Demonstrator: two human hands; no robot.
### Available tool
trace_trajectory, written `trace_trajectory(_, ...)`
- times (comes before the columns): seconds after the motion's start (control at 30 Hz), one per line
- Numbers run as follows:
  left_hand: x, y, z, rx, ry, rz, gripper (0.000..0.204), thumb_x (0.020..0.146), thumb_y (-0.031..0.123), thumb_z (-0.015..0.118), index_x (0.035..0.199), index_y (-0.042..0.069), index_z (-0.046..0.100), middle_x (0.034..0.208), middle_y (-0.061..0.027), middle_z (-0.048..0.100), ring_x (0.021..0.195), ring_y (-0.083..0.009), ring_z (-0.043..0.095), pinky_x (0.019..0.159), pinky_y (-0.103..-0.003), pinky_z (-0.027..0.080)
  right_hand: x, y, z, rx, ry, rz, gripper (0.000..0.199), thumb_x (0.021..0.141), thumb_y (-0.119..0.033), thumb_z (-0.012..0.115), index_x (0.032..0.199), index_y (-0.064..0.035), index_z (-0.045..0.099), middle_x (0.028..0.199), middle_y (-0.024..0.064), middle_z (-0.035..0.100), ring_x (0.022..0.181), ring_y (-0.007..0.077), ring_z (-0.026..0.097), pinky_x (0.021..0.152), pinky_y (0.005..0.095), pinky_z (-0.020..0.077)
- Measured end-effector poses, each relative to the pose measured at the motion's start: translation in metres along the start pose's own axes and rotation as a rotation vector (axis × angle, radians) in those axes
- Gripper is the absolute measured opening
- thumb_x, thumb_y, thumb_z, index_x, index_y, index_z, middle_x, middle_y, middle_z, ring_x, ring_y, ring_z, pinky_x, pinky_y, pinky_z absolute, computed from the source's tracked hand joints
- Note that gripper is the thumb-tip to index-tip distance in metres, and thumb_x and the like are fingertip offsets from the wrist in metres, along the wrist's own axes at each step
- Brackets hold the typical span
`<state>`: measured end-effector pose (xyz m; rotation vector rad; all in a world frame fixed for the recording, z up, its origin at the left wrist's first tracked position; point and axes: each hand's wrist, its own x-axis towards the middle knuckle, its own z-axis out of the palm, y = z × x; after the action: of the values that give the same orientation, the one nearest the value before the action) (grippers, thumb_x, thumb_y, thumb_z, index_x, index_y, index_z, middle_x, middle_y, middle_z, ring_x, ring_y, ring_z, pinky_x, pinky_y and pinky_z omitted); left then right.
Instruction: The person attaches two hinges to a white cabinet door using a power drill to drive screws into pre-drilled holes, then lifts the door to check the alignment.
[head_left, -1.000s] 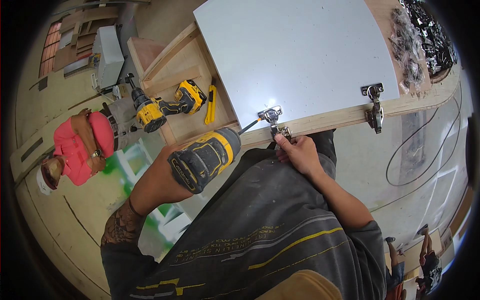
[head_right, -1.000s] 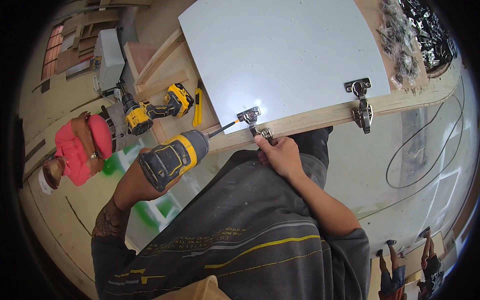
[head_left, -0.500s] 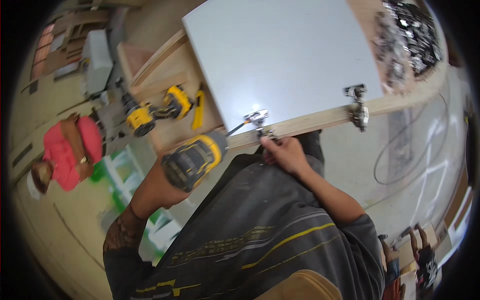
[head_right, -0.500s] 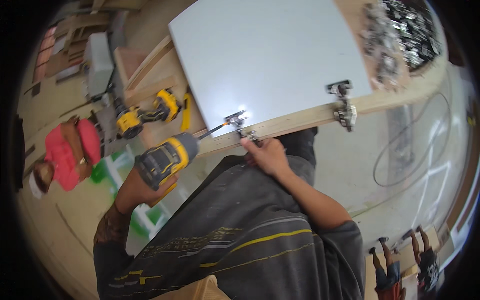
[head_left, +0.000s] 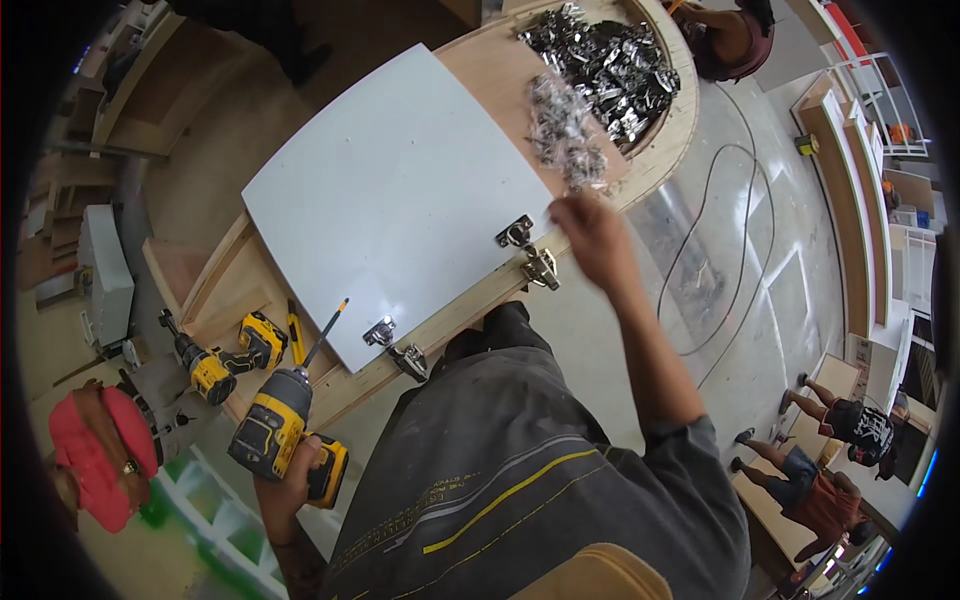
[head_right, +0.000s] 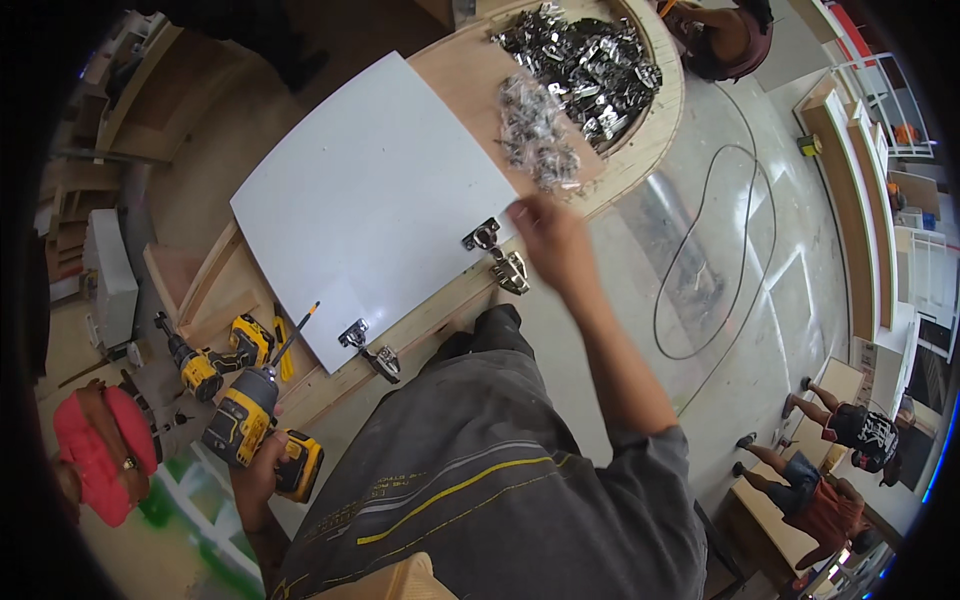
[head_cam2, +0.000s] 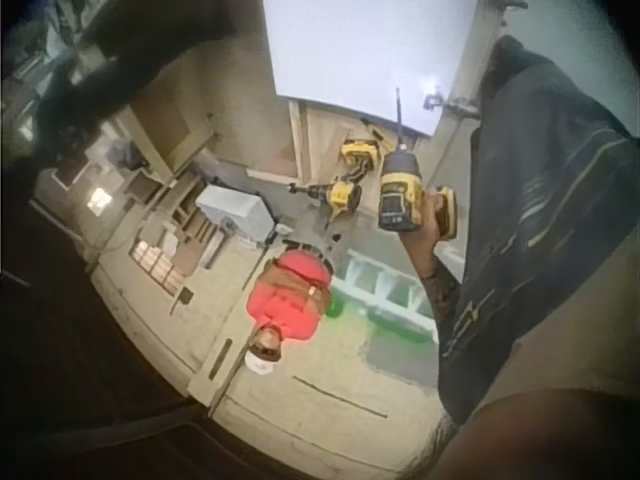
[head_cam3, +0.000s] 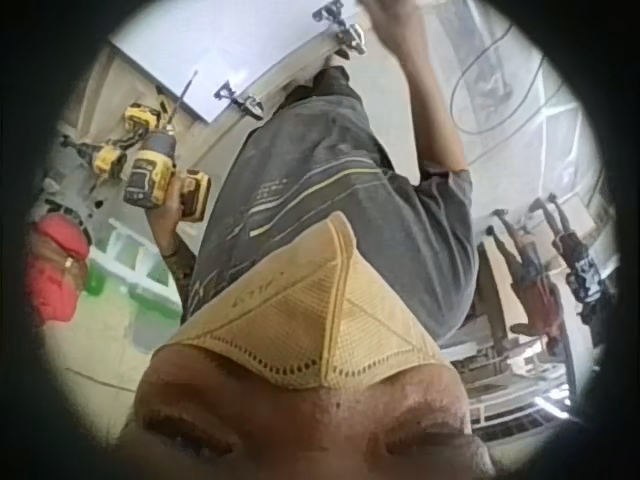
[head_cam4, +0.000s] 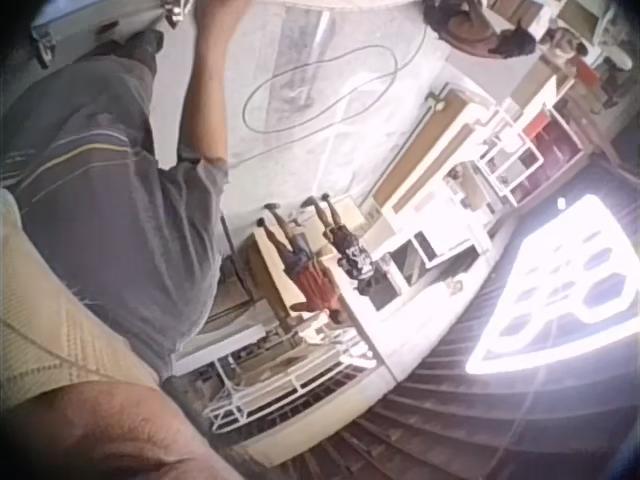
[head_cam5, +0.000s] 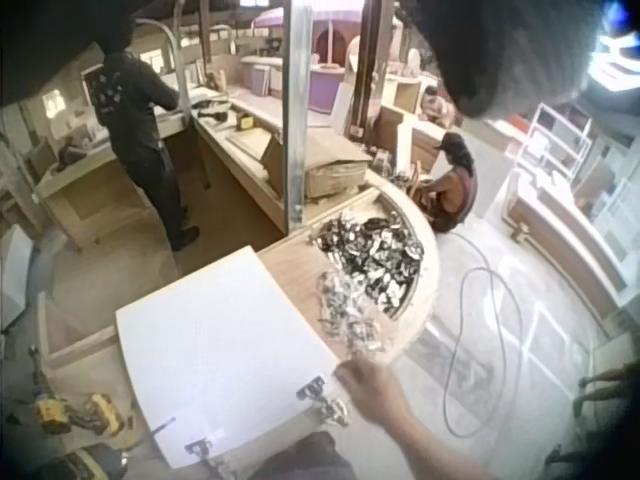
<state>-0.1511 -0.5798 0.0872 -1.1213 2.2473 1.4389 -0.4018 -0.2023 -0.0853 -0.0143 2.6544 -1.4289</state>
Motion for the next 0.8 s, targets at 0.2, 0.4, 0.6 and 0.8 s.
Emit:
trace_trajectory(0.2,-0.003,-0.013,0.045,-0.071,-0.022,0.05,0.04,0.089,0.001,0.064,0.128,-0.001,0.062,0.084,-0.0013,0.061,0.067,-0.0076,0.054,0.063,-0.024,0.046,0.095,0.034,-0.001,-0.309,0.172,-0.311,0.016,0.088,-0.016,0.072,0.102,-0.0081,0.075,0.099,0.0179,0.066,0.089,0.0364,0.068,0.078,0.0434,0.0546)
trace_trajectory(0.4,-0.029,-0.043,0.067,-0.096,-0.012,0.1,0.031,0.09,0.005,0.068,0.12,0.0,0.067,0.087,-0.0029,0.066,0.069,-0.0097,0.059,0.064,-0.026,0.048,0.144,0.046,0.058,-0.626,0.14,-0.437,0.012,0.085,-0.016,0.066,0.083,-0.0066,0.075,0.091,0.0182,0.07,0.089,0.0358,0.067,0.079,0.0469,0.0541)
trace_trajectory(0.6,-0.022,-0.049,0.078,0.036,0.101,0.406,0.035,0.081,0.023,0.085,0.103,0.0,0.07,0.093,-0.0137,0.075,0.084,-0.0256,0.074,0.08,-0.036,0.058,0.164,0.089,0.046,-0.726,0.085,-0.526,0.022,0.089,-0.022,0.062,0.079,-0.0045,0.071,0.085,0.02,0.07,0.08,0.0385,0.069,0.069,0.0504,0.0558)
trace_trajectory(0.8,-0.036,-0.074,0.076,-0.239,0.11,0.332,0.034,0.083,0.018,0.083,0.108,0.0,0.07,0.098,-0.0153,0.076,0.09,-0.0215,0.073,0.086,-0.034,0.057,0.152,0.044,0.05,-0.686,0.091,-0.587,0.018,0.086,-0.017,0.067,0.082,0.0002,0.066,0.077,0.0205,0.068,0.07,0.0397,0.067,0.067,0.0506,0.0534)
